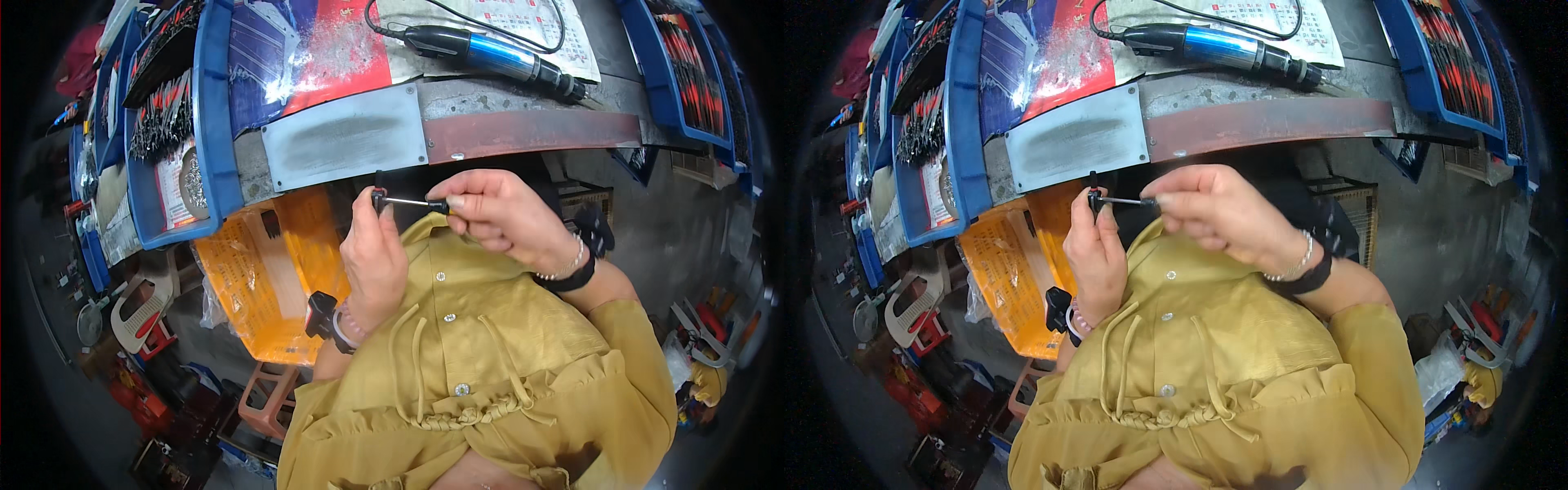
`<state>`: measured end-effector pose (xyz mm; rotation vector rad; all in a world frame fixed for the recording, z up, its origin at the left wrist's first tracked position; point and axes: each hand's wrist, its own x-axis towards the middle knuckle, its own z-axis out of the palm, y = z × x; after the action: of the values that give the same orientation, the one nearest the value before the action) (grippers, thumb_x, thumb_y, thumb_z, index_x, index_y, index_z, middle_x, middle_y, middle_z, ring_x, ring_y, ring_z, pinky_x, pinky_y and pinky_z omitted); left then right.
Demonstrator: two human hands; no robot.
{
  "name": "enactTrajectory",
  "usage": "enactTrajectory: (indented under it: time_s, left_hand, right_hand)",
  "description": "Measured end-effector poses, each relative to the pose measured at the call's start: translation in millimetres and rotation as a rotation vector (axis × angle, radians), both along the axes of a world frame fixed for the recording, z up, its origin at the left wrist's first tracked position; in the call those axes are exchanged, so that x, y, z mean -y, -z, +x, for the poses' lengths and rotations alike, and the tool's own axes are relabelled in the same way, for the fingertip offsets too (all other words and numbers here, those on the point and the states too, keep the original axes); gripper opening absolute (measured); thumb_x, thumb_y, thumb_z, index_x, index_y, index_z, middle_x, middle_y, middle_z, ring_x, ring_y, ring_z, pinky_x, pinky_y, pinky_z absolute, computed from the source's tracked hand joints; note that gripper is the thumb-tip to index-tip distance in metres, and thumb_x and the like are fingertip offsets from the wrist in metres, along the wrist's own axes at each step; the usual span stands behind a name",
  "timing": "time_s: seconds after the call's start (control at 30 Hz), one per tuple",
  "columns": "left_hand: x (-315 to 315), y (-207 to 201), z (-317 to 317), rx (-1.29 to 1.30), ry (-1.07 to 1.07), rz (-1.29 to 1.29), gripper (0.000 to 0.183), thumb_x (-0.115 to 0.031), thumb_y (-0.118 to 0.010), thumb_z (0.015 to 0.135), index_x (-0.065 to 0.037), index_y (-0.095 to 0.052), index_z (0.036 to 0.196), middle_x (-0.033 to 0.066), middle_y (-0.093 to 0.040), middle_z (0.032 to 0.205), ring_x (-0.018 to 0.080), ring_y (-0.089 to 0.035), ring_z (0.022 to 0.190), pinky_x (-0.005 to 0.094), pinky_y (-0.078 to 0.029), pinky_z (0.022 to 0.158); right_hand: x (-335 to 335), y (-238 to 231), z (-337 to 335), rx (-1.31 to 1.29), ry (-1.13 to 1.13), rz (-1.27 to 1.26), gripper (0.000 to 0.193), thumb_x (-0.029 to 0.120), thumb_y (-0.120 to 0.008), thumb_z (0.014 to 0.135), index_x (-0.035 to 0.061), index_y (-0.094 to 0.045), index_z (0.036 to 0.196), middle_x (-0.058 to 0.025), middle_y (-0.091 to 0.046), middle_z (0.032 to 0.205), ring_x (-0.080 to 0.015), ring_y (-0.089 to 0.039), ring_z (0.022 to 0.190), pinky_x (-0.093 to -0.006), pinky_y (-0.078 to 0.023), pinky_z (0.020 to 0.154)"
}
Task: The person repeatedly picks small black cylindrical components from a yellow basket, uses a rotary tool to grind or shape the ends, and then uses a screwdriver to adjust or insert parts. The person places finished components back into the basket and continues the cycle.
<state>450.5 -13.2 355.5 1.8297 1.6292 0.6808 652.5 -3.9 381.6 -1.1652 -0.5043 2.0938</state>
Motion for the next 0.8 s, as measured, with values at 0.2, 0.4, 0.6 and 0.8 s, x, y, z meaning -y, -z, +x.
enactTrajectory:
  time_s: [0.2,0.4,0.6,0.8]
  left_hand:
    - [3,-4,2,0.031,0.051,-0.009,0.032,0.003,-0.055,0.09,0.004,-0.051,0.122,0.0261,-0.063,0.099,0.046,-0.064,0.086,0.0461,-0.051,0.069]
    - [-3,9,3,-0.083,0.047,0.188,0.033,0.004,-0.055,0.09,0.006,-0.05,0.122,0.0269,-0.063,0.093,0.0461,-0.063,0.078,0.0469,-0.05,0.063]
    - [-7,18,3,-0.171,0.051,0.173,0.033,0.003,-0.056,0.09,0.006,-0.05,0.123,0.0271,-0.062,0.088,0.0468,-0.062,0.074,0.0481,-0.048,0.059]
    - [-21,24,3,-0.181,0.053,0.182,0.02,-0.005,-0.052,0.097,0.0,-0.054,0.116,0.0169,-0.062,0.081,0.0344,-0.062,0.068,0.0382,-0.046,0.057]
  right_hand:
    - [27,-4,-5,1.228,-0.382,1.316,0.041,0.006,-0.072,0.079,0.0022,-0.064,0.119,-0.0072,-0.06,0.071,-0.0209,-0.06,0.056,-0.032,-0.049,0.05]
    - [18,25,-17,0.727,-0.007,0.985,0.026,0.003,-0.067,0.086,-0.0026,-0.068,0.112,-0.0153,-0.071,0.086,-0.023,-0.07,0.072,-0.0296,-0.055,0.064]
    - [20,46,-26,0.145,0.113,0.281,0.022,0.008,-0.063,0.092,-0.0047,-0.067,0.11,-0.0072,-0.07,0.088,-0.0107,-0.065,0.081,-0.0245,-0.052,0.072]
    - [2,39,-16,-0.063,-0.007,-0.019,0.024,0.012,-0.062,0.095,-0.0048,-0.062,0.112,-0.0047,-0.065,0.089,-0.0074,-0.061,0.081,-0.0243,-0.05,0.07]
